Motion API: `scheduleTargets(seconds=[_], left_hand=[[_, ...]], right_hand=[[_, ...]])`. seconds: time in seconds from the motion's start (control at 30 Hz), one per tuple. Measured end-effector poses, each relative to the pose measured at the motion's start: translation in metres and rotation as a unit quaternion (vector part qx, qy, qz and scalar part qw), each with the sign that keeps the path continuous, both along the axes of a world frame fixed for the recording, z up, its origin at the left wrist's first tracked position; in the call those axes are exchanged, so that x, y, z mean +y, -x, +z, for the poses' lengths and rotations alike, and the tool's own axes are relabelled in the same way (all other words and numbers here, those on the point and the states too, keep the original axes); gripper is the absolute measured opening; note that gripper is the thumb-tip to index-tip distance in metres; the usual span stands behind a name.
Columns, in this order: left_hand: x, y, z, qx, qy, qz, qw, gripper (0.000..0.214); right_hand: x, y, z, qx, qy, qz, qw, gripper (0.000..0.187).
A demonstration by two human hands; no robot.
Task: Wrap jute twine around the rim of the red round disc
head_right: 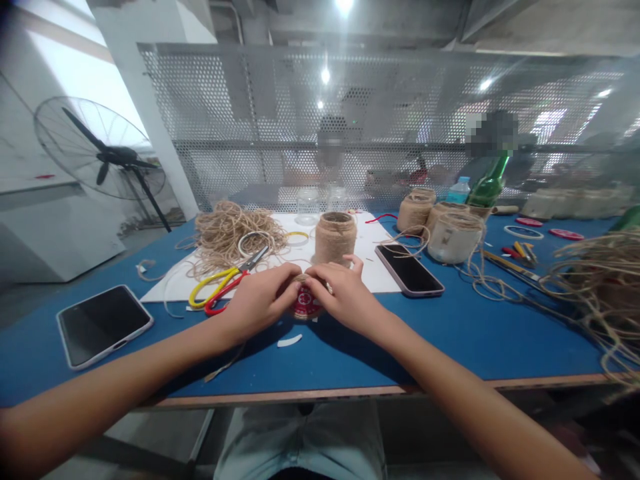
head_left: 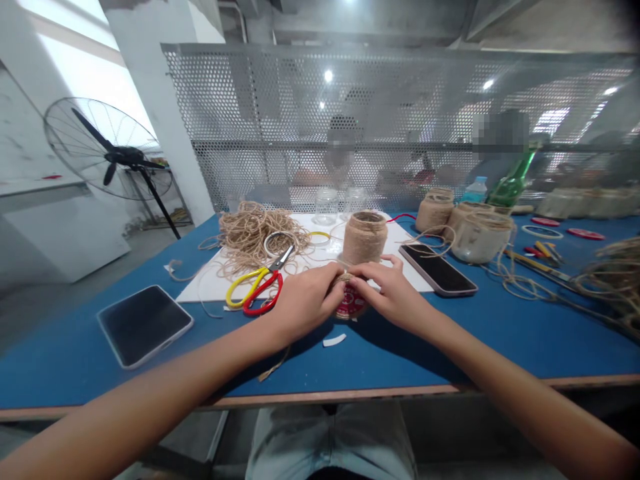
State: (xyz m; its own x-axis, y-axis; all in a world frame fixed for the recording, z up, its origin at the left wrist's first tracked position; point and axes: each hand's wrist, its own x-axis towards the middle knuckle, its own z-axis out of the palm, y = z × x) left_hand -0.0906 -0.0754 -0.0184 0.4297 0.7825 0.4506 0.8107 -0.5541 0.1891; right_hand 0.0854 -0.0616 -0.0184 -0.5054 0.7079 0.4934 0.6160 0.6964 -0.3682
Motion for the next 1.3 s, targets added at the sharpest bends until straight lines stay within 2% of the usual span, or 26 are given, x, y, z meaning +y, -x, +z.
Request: scheduleTargets(seconds=[0.23, 0.43, 0.53, 0.7, 0.9, 1.13, 1.3], left_hand=[[0.0021, 0.0038, -0.0001, -0.018, -0.002, 0.021, 1.0, 0.021], [0.0057, 0.0059, -0.0024, -0.067, 0.013, 0.015, 0.998, 0.015], [0.0064, 0.0057, -0.0022, -0.11, 0.03, 0.003, 0.994, 0.01], [0.004, 0.0038, 0.0016, -0.179, 0.076, -0.005, 0.981, 0.007], [0.0032, 0.0013, 0.0009, -0.212, 0.141, -0.035, 0.966, 0.008], [0.0014, 0.0004, 0.0028, -0.228, 0.164, -0.045, 0.959, 0.006], [0.0011, -0.0004, 0.0026, -0.234, 0.161, -0.046, 0.958, 0.005]], right_hand=[[0.0027, -0.0016, -0.0013, 0.002, 0.032, -0.006, 0.999, 0.027], [0.0053, -0.0071, -0.0052, -0.022, -0.097, -0.061, 0.993, 0.027], [0.0045, -0.007, -0.0053, -0.03, -0.122, -0.063, 0.99, 0.025], [0.004, -0.0054, -0.0067, -0.046, -0.106, -0.053, 0.992, 0.025], [0.0037, -0.0044, -0.0037, -0.035, -0.078, -0.064, 0.994, 0.024], [0.004, -0.0043, -0.002, -0.016, -0.049, -0.079, 0.996, 0.026], [0.0051, -0.0047, -0.0038, -0.04, -0.064, -0.083, 0.994, 0.026]])
